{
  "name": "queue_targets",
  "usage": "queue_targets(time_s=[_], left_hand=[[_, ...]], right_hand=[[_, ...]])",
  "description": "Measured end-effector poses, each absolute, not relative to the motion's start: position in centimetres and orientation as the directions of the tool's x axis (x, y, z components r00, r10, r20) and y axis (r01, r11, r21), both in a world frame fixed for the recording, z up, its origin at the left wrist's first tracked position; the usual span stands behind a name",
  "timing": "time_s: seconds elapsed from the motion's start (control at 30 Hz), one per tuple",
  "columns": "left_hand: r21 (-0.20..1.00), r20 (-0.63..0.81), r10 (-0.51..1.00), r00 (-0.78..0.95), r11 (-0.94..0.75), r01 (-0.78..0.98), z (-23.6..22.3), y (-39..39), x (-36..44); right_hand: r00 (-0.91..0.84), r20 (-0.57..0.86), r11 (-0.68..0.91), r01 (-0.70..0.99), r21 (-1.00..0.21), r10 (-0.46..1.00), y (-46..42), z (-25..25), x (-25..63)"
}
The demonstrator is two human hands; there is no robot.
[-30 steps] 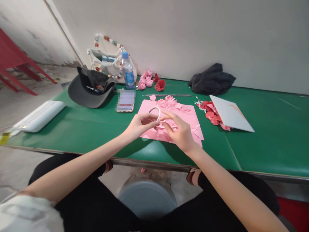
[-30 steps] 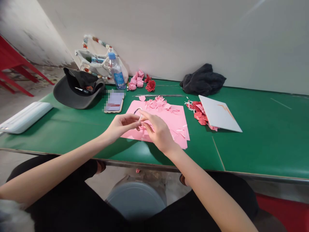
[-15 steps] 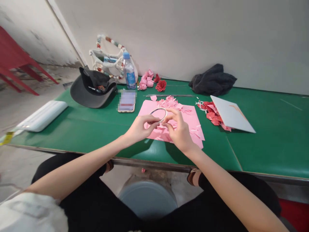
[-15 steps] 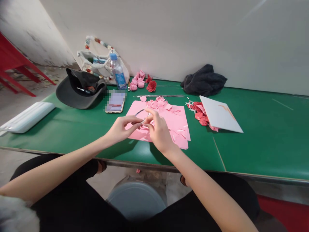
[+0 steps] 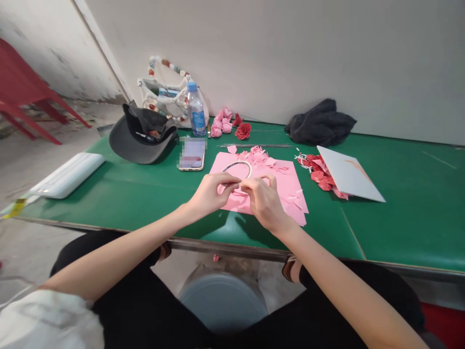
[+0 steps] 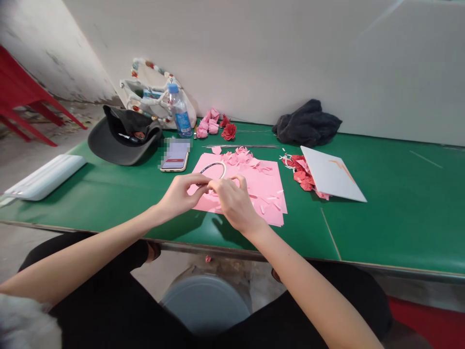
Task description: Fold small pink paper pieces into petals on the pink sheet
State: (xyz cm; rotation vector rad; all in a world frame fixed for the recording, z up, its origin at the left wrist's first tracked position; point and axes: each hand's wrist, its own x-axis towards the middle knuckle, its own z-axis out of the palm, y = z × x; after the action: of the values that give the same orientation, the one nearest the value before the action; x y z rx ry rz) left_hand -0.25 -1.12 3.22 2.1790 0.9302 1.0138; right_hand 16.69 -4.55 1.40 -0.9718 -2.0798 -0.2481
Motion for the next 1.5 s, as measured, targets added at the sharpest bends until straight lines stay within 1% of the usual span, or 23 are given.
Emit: queue_targets(time_s=[0.13, 0.2, 0.27, 0.3, 0.33, 0.37, 0.4, 0.43, 0.5, 0.57, 0.7, 0.8, 0.93, 1.0, 1.03, 1.1, 1.13, 1.2, 1.27, 1.3, 1.37, 1.4, 1.5], left_hand=[[0.692, 0.445, 0.766, 0.465, -0.623, 0.365, 3.3, -0.7, -0.5], [0.693, 0.447, 0.79, 0.419, -0.602, 0.397, 3.5, 0.5, -1.3], [0.73, 0.472, 0.851, 0.232, -0.524, 0.438, 3.7, 2.2, -2.4], [0.757, 0.464, 0.866, 0.189, -0.498, 0.424, 3.9, 3.0, -3.0], [0.785, 0.46, 0.873, 0.161, -0.485, 0.386, 4.0, 3.7, -3.4], [0.806, 0.456, 0.876, 0.154, -0.48, 0.346, 4.2, 4.1, -3.7], [0.813, 0.439, 0.88, 0.18, -0.475, 0.337, 4.2, 4.3, -3.8], [0.806, 0.42, 0.879, 0.224, -0.475, 0.353, 4.1, 4.2, -3.7], [0.736, 0.372, 0.858, 0.354, -0.505, 0.451, 3.5, 3.6, -3.3], [0.627, 0.334, 0.814, 0.475, -0.568, 0.533, 2.6, 2.9, -2.6], [0.532, 0.298, 0.732, 0.613, -0.661, 0.53, 0.9, 2.3, -2.0], [0.472, 0.29, 0.713, 0.638, -0.687, 0.552, 0.2, 2.3, -2.0], [0.416, 0.252, 0.727, 0.639, -0.677, 0.606, 0.1, 1.9, -1.7], [0.455, 0.284, 0.745, 0.604, -0.659, 0.599, 0.5, 1.4, -1.5], [0.505, 0.306, 0.759, 0.575, -0.641, 0.578, 0.9, 1.1, -1.4], [0.666, 0.318, 0.8, 0.509, -0.57, 0.481, 1.8, 0.4, -1.1], [0.756, 0.288, 0.824, 0.489, -0.508, 0.411, 2.3, 0.0, -0.9], [0.903, 0.2, 0.849, 0.49, -0.353, 0.244, 3.3, -0.6, -0.6], [0.974, 0.154, 0.848, 0.507, -0.216, 0.066, 4.0, -1.1, -0.4], [0.986, 0.144, 0.85, 0.507, -0.168, 0.001, 4.2, -1.3, -0.3], [0.992, 0.126, 0.855, 0.504, -0.114, -0.054, 4.3, -1.5, -0.2], [0.993, 0.115, 0.855, 0.506, -0.103, -0.053, 4.3, -1.6, -0.2], [0.995, 0.096, 0.845, 0.526, -0.091, -0.035, 4.3, -1.8, -0.1]], right_hand=[[-0.387, 0.752, 0.696, 0.707, -0.13, 0.533, -5.0, 1.5, 16.4], [-0.427, 0.744, 0.734, 0.668, -0.123, 0.514, -5.7, 1.5, 16.1], [-0.492, 0.734, 0.796, 0.596, -0.108, 0.468, -6.3, 1.7, 16.0], [-0.496, 0.742, 0.811, 0.575, -0.109, 0.451, -6.3, 2.0, 16.2], [-0.469, 0.756, 0.806, 0.578, -0.128, 0.456, -6.0, 2.3, 16.6], [-0.392, 0.781, 0.771, 0.613, -0.171, 0.485, -5.4, 2.6, 17.4], [-0.262, 0.799, 0.694, 0.675, -0.249, 0.542, -4.6, 3.0, 18.5], [-0.132, 0.771, 0.59, 0.727, -0.351, 0.623, -3.4, 3.3, 20.0], [0.026, 0.705, 0.438, 0.767, -0.469, 0.709, -0.8, 3.4, 23.6], [0.066, 0.62, 0.352, 0.774, -0.526, 0.782, 1.8, 2.7, 27.4], [0.04, 0.458, 0.279, 0.744, -0.607, 0.888, 5.0, -0.3, 32.1], [0.006, 0.402, 0.258, 0.757, -0.6, 0.916, 5.6, -1.8, 32.6], [0.042, 0.461, 0.224, 0.832, -0.507, 0.886, 5.3, -1.0, 32.0], [0.044, 0.534, 0.239, 0.861, -0.449, 0.844, 4.5, 0.5, 31.3], [0.034, 0.583, 0.265, 0.868, -0.42, 0.812, 3.7, 1.5, 30.7], [-0.015, 0.677, 0.355, 0.86, -0.366, 0.736, 1.8, 3.5, 28.8], [-0.045, 0.728, 0.416, 0.844, -0.338, 0.684, 0.6, 4.4, 27.4], [-0.163, 0.783, 0.545, 0.8, -0.251, 0.6, -1.7, 5.7, 24.4], [-0.323, 0.769, 0.652, 0.741, -0.157, 0.551, -3.8, 6.3, 21.3], [-0.402, 0.735, 0.7, 0.701, -0.136, 0.546, -4.6, 6.3, 20.0], [-0.5, 0.681, 0.77, 0.621, -0.149, 0.535, -5.5, 5.8, 18.2], [-0.505, 0.671, 0.78, 0.6, -0.18, 0.543, -5.6, 5.4, 17.6], [-0.356, 0.702, 0.74, 0.568, -0.361, 0.616, -5.2, 4.5, 17.1]])
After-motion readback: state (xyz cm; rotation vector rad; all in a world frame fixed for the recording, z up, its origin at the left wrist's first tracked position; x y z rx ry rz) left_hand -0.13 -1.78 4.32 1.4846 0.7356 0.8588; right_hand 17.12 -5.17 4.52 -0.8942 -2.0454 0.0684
